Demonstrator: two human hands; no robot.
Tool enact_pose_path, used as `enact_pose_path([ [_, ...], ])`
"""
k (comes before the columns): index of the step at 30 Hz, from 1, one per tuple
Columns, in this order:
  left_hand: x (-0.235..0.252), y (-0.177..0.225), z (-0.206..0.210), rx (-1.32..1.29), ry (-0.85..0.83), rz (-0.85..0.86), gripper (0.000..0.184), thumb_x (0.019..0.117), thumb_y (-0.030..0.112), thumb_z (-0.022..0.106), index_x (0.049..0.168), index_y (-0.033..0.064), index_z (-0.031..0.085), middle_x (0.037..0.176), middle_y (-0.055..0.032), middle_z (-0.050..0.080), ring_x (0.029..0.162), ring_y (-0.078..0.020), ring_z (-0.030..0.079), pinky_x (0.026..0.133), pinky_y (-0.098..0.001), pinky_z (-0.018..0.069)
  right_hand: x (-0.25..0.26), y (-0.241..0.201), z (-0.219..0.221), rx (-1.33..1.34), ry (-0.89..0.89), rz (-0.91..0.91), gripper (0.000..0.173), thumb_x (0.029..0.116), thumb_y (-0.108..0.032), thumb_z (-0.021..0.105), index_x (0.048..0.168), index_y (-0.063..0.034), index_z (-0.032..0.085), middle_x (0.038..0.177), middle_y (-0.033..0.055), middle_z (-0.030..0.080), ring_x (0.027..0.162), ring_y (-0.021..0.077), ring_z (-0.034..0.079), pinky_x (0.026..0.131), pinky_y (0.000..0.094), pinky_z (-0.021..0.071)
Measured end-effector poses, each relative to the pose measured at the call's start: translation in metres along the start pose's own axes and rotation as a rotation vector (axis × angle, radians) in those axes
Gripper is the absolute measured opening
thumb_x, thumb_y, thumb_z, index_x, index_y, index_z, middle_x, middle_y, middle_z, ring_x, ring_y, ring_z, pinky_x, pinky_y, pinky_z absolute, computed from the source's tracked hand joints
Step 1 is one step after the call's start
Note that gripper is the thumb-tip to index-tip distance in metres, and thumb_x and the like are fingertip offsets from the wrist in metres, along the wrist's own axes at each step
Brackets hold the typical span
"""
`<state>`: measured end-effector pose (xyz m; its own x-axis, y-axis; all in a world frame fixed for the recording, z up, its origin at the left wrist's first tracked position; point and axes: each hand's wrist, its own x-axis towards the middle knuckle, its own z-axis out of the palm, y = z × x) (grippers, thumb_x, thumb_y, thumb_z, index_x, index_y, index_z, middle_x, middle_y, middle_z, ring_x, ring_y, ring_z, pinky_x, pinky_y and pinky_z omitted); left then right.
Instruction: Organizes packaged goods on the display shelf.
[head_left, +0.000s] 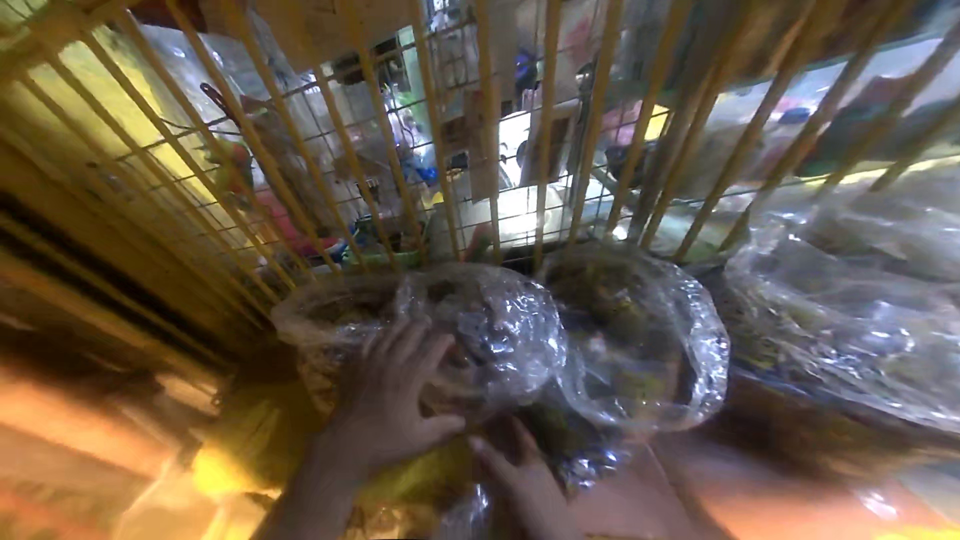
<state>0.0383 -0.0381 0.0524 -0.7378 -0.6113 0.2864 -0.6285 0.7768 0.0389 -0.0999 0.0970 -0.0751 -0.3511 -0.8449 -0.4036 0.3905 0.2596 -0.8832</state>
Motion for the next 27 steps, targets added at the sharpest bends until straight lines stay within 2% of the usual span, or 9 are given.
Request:
enact_pose_path([
  [3, 0.007, 0.003, 0.019, 0.028, 0.148, 0.006, 0.03, 0.0774, 0.028, 0.083, 0.105, 0.0192, 0.075, 0.1, 0.0003, 0.074, 0.096, -0.0204, 0.07, 0.09, -0.0532, 0.0538, 0.039, -0.02, 0.012, 0.072, -0.033, -0.139, 0.07, 0.0868, -0.029, 0.082, 0.144, -0.011, 0.046, 0.117, 0.0104, 0.068, 0.095, 0.0189, 0.07, 0.079, 0.0381, 0.0625],
  [4, 0.01, 0.001, 0.019, -0.005, 0.3, 0.02, 0.015, 0.0786, 0.021, 0.077, 0.092, 0.0174, 0.073, 0.084, 0.0028, 0.071, 0.08, -0.016, 0.068, 0.081, -0.0476, 0.0558, 0.05, -0.034, 0.018, 0.086, -0.054, -0.181, 0.064, 0.0901, -0.03, 0.079, 0.143, -0.0134, 0.048, 0.115, 0.0098, 0.068, 0.094, 0.019, 0.071, 0.079, 0.0386, 0.0624],
  [6, 0.015, 0.001, 0.018, -0.077, 0.452, 0.015, 0.005, 0.0867, 0.022, 0.069, 0.087, 0.0173, 0.069, 0.075, 0.0062, 0.065, 0.071, -0.0106, 0.063, 0.073, -0.0413, 0.0561, 0.063, -0.055, 0.028, 0.084, -0.052, -0.236, 0.059, 0.0949, -0.035, 0.073, 0.146, -0.0211, 0.048, 0.114, 0.0071, 0.071, 0.095, 0.0188, 0.072, 0.081, 0.0404, 0.0626],
  [9, 0.017, 0.008, 0.028, -0.105, 0.345, -0.069, 0.024, 0.0887, 0.027, 0.071, 0.111, 0.0205, 0.07, 0.089, 0.0065, 0.071, 0.081, -0.0116, 0.066, 0.084, -0.0476, 0.0538, 0.081, -0.052, 0.025, -0.002, -0.002, -0.191, 0.054, 0.0988, -0.037, 0.067, 0.147, -0.0215, 0.048, 0.113, 0.0081, 0.071, 0.095, 0.0209, 0.071, 0.083, 0.0446, 0.0611],
  [13, 0.018, 0.01, 0.043, -0.078, 0.125, -0.239, 0.076, 0.0823, 0.045, 0.082, 0.149, 0.0277, 0.051, 0.125, -0.0014, 0.071, 0.113, -0.0243, 0.067, 0.103, -0.061, 0.0478, 0.067, -0.037, 0.004, -0.033, -0.032, -0.083, 0.071, 0.0959, -0.043, 0.07, 0.155, -0.0166, 0.039, 0.128, 0.0123, 0.065, 0.107, 0.0209, 0.068, 0.091, 0.0419, 0.0588],
  [17, 0.003, 0.01, 0.045, -0.026, 0.155, -0.273, 0.088, 0.0778, 0.045, 0.086, 0.154, 0.0234, 0.046, 0.127, -0.0053, 0.07, 0.116, -0.0286, 0.066, 0.105, -0.0634, 0.044, 0.015, -0.022, -0.01, 0.019, -0.142, 0.003, 0.069, 0.094, -0.038, 0.073, 0.15, -0.011, 0.044, 0.132, 0.0116, 0.064, 0.111, 0.019, 0.067, 0.094, 0.039, 0.0582],
  [22, -0.007, 0.035, 0.039, 0.033, 0.203, -0.326, 0.105, 0.0664, 0.04, 0.093, 0.155, 0.0179, 0.042, 0.129, -0.0191, 0.064, 0.116, -0.0438, 0.061, 0.098, -0.0686, 0.0462, -0.042, -0.012, -0.025, 0.095, -0.222, -0.008, 0.065, 0.093, -0.031, 0.074, 0.148, -0.0119, 0.046, 0.097, 0.008, 0.068, 0.074, 0.0145, 0.065, 0.068, 0.0327, 0.0575],
  [24, -0.006, 0.045, 0.041, 0.022, 0.208, -0.318, 0.104, 0.065, 0.043, 0.095, 0.153, 0.0176, 0.046, 0.138, -0.0207, 0.057, 0.123, -0.045, 0.057, 0.099, -0.0663, 0.0473, -0.05, -0.011, -0.033, 0.108, -0.214, -0.028, 0.067, 0.0925, -0.031, 0.075, 0.149, -0.0115, 0.045, 0.094, 0.0073, 0.068, 0.073, 0.0145, 0.065, 0.067, 0.0326, 0.0576],
  [27, -0.002, 0.051, 0.052, -0.072, 0.191, -0.347, 0.096, 0.0635, 0.035, 0.097, 0.148, 0.0201, 0.053, 0.15, -0.0202, 0.047, 0.132, -0.0434, 0.051, 0.102, -0.0629, 0.0492, -0.04, -0.012, -0.043, 0.04, -0.141, -0.059, 0.084, 0.089, -0.035, 0.079, 0.156, -0.0108, 0.033, 0.132, 0.0127, 0.062, 0.104, 0.0176, 0.068, 0.085, 0.0363, 0.0596],
])
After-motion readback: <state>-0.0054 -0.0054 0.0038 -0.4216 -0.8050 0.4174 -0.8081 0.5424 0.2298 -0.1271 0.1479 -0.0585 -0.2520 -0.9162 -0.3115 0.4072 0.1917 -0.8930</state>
